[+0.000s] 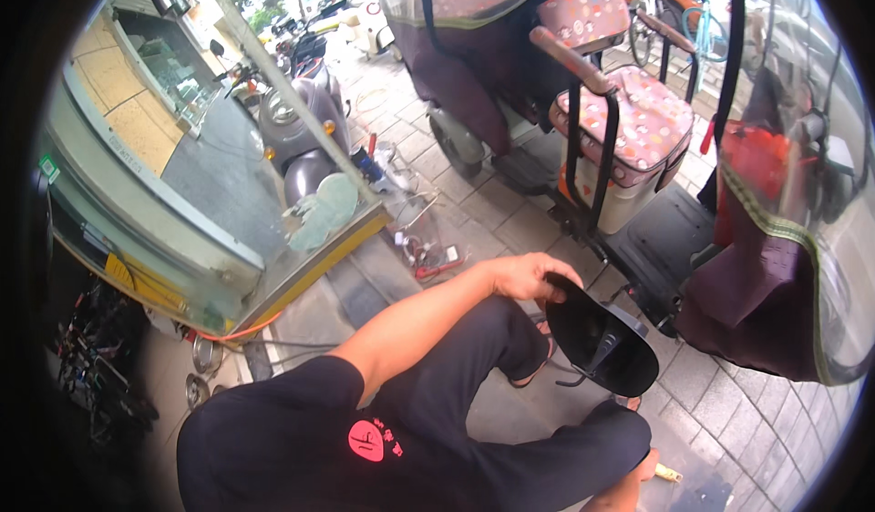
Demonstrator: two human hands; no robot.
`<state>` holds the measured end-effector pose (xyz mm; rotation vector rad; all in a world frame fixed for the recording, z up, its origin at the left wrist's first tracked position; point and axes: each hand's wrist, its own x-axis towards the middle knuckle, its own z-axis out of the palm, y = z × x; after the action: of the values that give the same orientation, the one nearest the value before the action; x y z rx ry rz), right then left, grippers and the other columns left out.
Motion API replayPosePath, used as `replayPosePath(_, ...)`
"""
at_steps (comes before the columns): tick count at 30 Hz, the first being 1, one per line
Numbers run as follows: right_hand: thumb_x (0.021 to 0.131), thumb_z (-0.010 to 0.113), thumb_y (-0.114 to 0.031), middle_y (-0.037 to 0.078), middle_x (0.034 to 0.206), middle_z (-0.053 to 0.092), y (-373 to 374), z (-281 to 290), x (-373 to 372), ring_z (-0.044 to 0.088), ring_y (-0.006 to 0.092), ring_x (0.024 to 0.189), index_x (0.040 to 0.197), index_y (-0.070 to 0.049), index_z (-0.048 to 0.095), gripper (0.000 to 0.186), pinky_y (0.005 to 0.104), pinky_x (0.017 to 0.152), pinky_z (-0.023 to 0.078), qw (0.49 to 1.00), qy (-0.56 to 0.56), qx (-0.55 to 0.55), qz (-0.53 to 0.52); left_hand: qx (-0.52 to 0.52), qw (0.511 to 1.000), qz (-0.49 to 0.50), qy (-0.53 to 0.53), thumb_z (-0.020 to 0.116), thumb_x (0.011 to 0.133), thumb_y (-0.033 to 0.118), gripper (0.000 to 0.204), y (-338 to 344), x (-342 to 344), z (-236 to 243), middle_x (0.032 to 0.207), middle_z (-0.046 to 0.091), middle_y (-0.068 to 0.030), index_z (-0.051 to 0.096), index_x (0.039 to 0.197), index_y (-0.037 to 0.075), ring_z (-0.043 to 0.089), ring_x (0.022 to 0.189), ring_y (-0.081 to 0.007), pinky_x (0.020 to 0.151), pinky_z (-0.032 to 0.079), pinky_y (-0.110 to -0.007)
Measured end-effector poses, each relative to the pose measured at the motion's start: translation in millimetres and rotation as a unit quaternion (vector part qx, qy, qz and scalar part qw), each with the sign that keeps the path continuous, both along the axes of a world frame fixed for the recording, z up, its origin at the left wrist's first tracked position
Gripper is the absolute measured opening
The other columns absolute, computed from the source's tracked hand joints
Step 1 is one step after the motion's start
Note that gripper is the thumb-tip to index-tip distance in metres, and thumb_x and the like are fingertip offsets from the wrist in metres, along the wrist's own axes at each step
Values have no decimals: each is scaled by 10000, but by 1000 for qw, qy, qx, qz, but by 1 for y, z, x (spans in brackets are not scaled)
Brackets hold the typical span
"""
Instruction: The person sits on the floor and uses a welding torch to join a black circular metal part to a scooter frame. They hold the part in place with one hand and apply the welding torch with the other, creating sparks. The person also handles a metal rod and adjusts the welding cables during the process.
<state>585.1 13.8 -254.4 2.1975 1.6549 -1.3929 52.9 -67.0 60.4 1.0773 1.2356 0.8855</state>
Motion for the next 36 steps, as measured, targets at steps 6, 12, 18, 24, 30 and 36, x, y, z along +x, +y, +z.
replayPosePath(6, 906, 679, -272, 213, 1004, 772, 24, 23, -2, 766, 318, 917, 1035, 24, 749, 331, 458, 821, 597, 999, -33, 33, 26, 65, 997, 26, -19, 643, 1001, -9, 395, 0, 9, -1, 1145, 722, -6, 661, 1377, 113, 696, 987, -132, 798, 608, -315)
replayPosePath(12, 885, 713, -298, 233, 962, 771, 37, 46, -11, 764, 319, 893, 988, 40, 760, 356, 455, 812, 593, 995, -40, 76, 54, 109, 988, 100, -53, 662, 1005, 13, 385, 3, 12, 0, 1146, 721, -6, 663, 1377, 111, 693, 985, -127, 735, 619, -306)
replayPosePath(18, 864, 747, -323, 252, 921, 771, 68, 91, 2, 762, 319, 869, 940, 55, 771, 387, 451, 803, 589, 980, -44, 170, 97, 127, 952, 241, -142, 676, 1018, 55, 375, -8, 13, -3, 1181, 724, -15, 660, 1385, 127, 704, 992, -146, 690, 632, -321)
replayPosePath(24, 1004, 638, -430, 166, 983, 764, 93, 201, -44, 701, 230, 764, 1288, 9, 678, 524, 374, 590, 527, 989, 8, 139, 44, 77, 846, 446, -281, 674, 1034, 130, 369, -82, -17, -14, 1250, 673, -101, 537, 1374, 93, 717, 1028, -302, 722, 671, -480)
replayPosePath(30, 1017, 633, -447, 122, 1069, 731, 106, 275, -99, 666, 181, 722, 1407, -82, 622, 534, 309, 563, 529, 984, 68, 146, 77, -20, 770, 589, -246, 624, 1061, 150, 316, -225, -25, -75, 1288, 659, -133, 522, 1352, 80, 728, 1067, -336, 741, 674, -520)
replayPosePath(36, 1025, 647, -378, 67, 986, 727, 81, 312, -180, 656, 135, 700, 1291, -53, 685, 421, 281, 574, 515, 967, 85, 133, 199, -143, 770, 600, -163, 635, 1063, 181, 356, -383, -23, -89, 1218, 694, -132, 560, 1387, 55, 748, 930, -276, 666, 651, -450)
